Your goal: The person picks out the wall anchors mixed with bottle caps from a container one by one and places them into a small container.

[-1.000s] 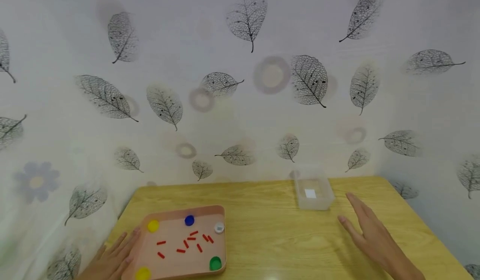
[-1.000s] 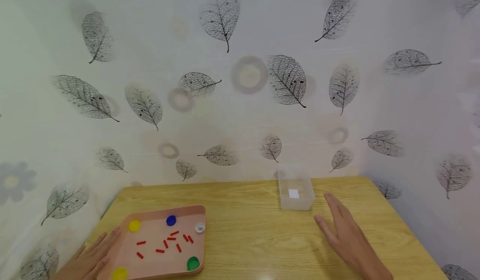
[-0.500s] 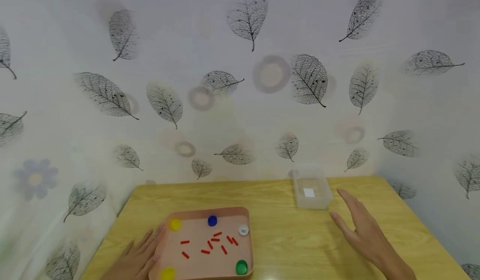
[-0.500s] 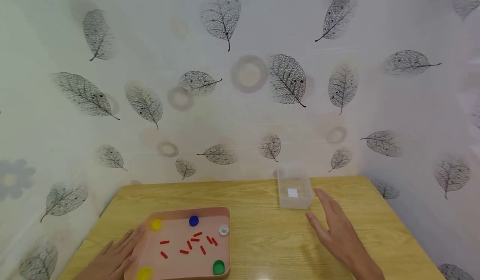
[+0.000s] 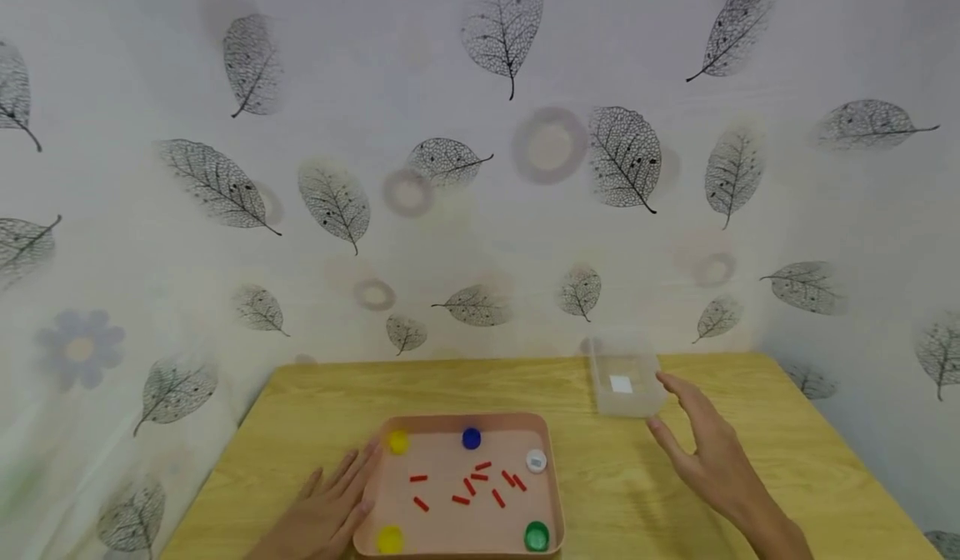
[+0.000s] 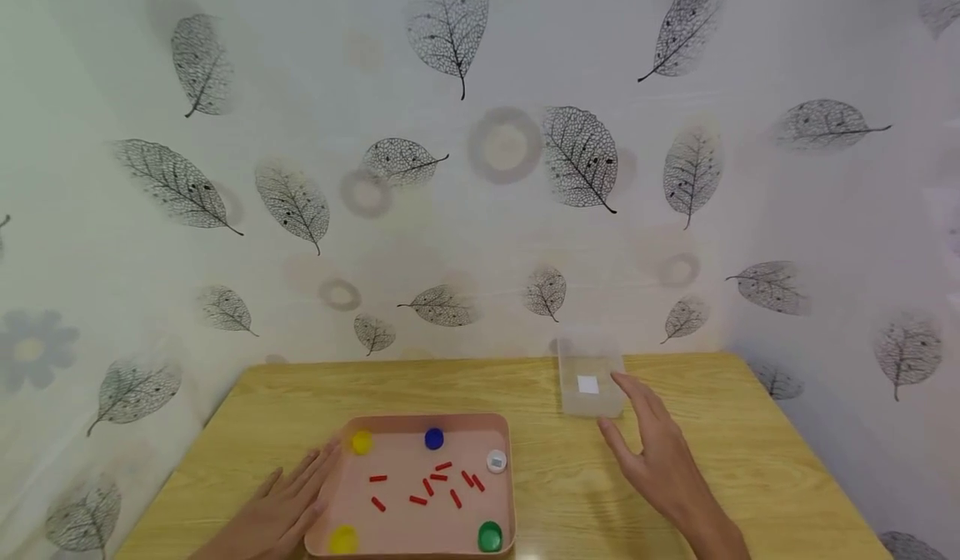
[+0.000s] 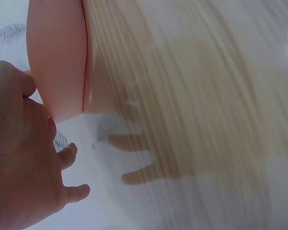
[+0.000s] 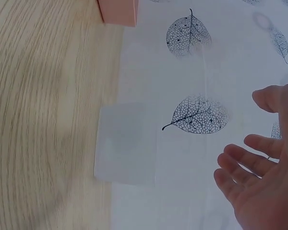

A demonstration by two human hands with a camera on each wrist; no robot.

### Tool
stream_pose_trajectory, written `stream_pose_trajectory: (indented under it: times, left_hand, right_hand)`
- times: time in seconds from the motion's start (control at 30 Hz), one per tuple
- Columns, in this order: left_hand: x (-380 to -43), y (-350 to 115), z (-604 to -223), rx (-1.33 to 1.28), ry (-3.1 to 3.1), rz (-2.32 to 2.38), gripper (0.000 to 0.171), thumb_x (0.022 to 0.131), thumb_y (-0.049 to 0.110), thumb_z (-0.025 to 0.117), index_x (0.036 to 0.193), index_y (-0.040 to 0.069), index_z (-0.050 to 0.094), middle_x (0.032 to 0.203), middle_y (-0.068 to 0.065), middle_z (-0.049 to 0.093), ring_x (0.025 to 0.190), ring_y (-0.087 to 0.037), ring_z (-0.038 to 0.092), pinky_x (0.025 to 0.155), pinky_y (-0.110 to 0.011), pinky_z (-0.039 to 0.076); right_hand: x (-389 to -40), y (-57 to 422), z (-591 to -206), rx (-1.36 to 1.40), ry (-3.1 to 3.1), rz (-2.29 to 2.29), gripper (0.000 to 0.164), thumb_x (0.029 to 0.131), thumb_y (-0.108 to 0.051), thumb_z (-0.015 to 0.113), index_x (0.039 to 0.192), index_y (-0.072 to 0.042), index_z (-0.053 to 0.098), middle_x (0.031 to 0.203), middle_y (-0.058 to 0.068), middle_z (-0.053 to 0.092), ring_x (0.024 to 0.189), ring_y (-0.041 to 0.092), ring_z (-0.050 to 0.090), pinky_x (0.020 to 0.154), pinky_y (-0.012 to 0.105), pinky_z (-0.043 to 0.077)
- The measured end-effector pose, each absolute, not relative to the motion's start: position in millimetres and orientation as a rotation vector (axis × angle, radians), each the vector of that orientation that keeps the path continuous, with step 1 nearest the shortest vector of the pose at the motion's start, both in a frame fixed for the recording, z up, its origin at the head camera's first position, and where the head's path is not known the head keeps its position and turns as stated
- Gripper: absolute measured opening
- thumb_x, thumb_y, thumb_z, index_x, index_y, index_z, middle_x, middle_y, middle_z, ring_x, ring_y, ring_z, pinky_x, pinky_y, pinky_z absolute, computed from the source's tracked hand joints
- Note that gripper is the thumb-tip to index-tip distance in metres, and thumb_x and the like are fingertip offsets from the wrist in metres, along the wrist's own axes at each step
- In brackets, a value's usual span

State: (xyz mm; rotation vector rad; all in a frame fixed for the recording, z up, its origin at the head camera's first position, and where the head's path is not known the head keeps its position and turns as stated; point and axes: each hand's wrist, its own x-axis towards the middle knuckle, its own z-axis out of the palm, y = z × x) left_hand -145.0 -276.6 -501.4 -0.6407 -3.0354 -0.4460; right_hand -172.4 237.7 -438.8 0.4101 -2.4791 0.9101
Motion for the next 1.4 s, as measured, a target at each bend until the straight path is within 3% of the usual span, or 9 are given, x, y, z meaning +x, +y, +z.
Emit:
stream_pose_trajectory:
  times: [0.13, 0.2, 0.63, 0.87, 1.1, 1.4]
  left_hand:
    - [-146, -261, -501, -0.672, -3.052, -0.412, 0.057, 0.102, 0.046, 0.031, 0.153, 0.023, 0.017, 0.157, 0.005, 0.018, 0.140, -0.025, 0.023, 0.102, -0.066, 0.021]
    - [-146, -253, -501, -0.673, -3.064, -0.411, 0.058, 0.102, 0.048, 0.030, 0.153, 0.024, 0.016, 0.157, 0.007, 0.017, 0.141, -0.024, 0.023, 0.102, -0.066, 0.021]
    - [-151, -199, -500, -0.737, -3.096, -0.312, 0.063, 0.102, 0.049, 0.024, 0.154, 0.017, 0.008, 0.159, 0.002, 0.007, 0.142, -0.028, 0.017, 0.102, -0.068, 0.019]
    - [-153, -187, -496, -0.725, -3.140, -0.440, 0.062, 0.102, 0.051, 0.022, 0.154, 0.022, 0.006, 0.159, 0.004, 0.006, 0.142, -0.030, 0.015, 0.103, -0.068, 0.014]
    - [-160, -187, -499, -0.641, -3.194, -0.526, 0.059, 0.100, 0.056, 0.019, 0.152, 0.034, 0.003, 0.157, 0.016, 0.001, 0.143, -0.027, 0.014, 0.098, -0.074, 0.011]
    - [-167, -191, -500, -0.645, -3.222, -0.663, 0.060, 0.099, 0.058, 0.021, 0.152, 0.036, 0.005, 0.157, 0.016, 0.003, 0.141, -0.032, 0.020, 0.090, -0.081, 0.011]
  right_hand:
    - [-175, 235, -444, 0.429, -2.439, 0.915, 0.059, 0.090, -0.017, 0.067, 0.142, -0.019, 0.041, 0.135, 0.005, 0.050, 0.120, 0.020, 0.046, 0.092, 0.006, 0.029]
    - [-177, 233, -446, 0.434, -2.430, 0.939, 0.057, 0.090, -0.016, 0.067, 0.141, -0.019, 0.042, 0.134, 0.004, 0.051, 0.119, 0.018, 0.047, 0.092, 0.004, 0.029]
    - [-185, 210, -445, 0.405, -2.409, 1.051, 0.047, 0.088, -0.019, 0.069, 0.131, -0.023, 0.050, 0.120, -0.007, 0.055, 0.106, 0.009, 0.053, 0.086, 0.020, 0.046]
    - [-185, 201, -447, 0.396, -2.406, 1.113, 0.045, 0.089, -0.019, 0.068, 0.130, -0.022, 0.050, 0.117, -0.007, 0.056, 0.104, 0.011, 0.054, 0.086, 0.023, 0.048]
    - [-180, 200, -452, 0.393, -2.406, 1.167, 0.045, 0.089, -0.020, 0.068, 0.130, -0.020, 0.050, 0.116, -0.009, 0.056, 0.105, 0.012, 0.057, 0.086, 0.022, 0.048]
    - [-175, 198, -461, 0.404, -2.410, 1.205, 0.047, 0.088, -0.014, 0.069, 0.130, -0.024, 0.050, 0.115, -0.009, 0.057, 0.102, 0.014, 0.058, 0.082, 0.029, 0.051]
